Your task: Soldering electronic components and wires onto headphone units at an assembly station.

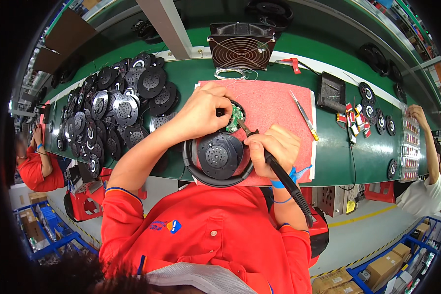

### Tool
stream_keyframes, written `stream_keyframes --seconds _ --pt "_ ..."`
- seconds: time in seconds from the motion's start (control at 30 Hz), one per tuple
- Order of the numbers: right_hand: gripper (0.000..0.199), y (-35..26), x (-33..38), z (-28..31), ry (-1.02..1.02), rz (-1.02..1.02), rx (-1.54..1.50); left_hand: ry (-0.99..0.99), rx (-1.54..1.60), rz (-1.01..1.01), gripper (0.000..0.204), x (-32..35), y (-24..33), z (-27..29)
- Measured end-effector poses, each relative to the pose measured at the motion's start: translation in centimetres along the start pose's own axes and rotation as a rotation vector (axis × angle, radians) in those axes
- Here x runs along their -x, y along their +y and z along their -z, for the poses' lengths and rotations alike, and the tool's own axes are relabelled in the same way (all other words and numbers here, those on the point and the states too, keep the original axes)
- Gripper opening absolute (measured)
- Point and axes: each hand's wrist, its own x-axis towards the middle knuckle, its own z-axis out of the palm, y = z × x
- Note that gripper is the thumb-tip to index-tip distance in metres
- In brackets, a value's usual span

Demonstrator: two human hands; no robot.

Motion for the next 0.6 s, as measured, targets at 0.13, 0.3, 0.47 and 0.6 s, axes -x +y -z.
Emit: stream_keyframes --seconds 0.13,0.3,0.47,0.6 --pt "0.023 0.2 0.0 -0.1 -0.004 0.017 -0.01 -0.044 -0.071 0.008 0.005 -0.3 0.8 0.5" --pt "0.02 0.2 -0.2 -0.2 -0.021 0.021 -0.021 -0.097 -0.132 0.054 0.006 -0.4 1.4 0.9" --pt "0.02 0.3 -0.2 -0.3 -0.032 0.023 -0.027 -0.091 -0.131 0.037 0.007 -0.4 1.3 1.0" --pt "0.018 0.4 -0.1 -0.3 -0.034 0.04 -0.014 -0.021 -0.137 -0.031 0.005 -0.3 1.1 0.6"
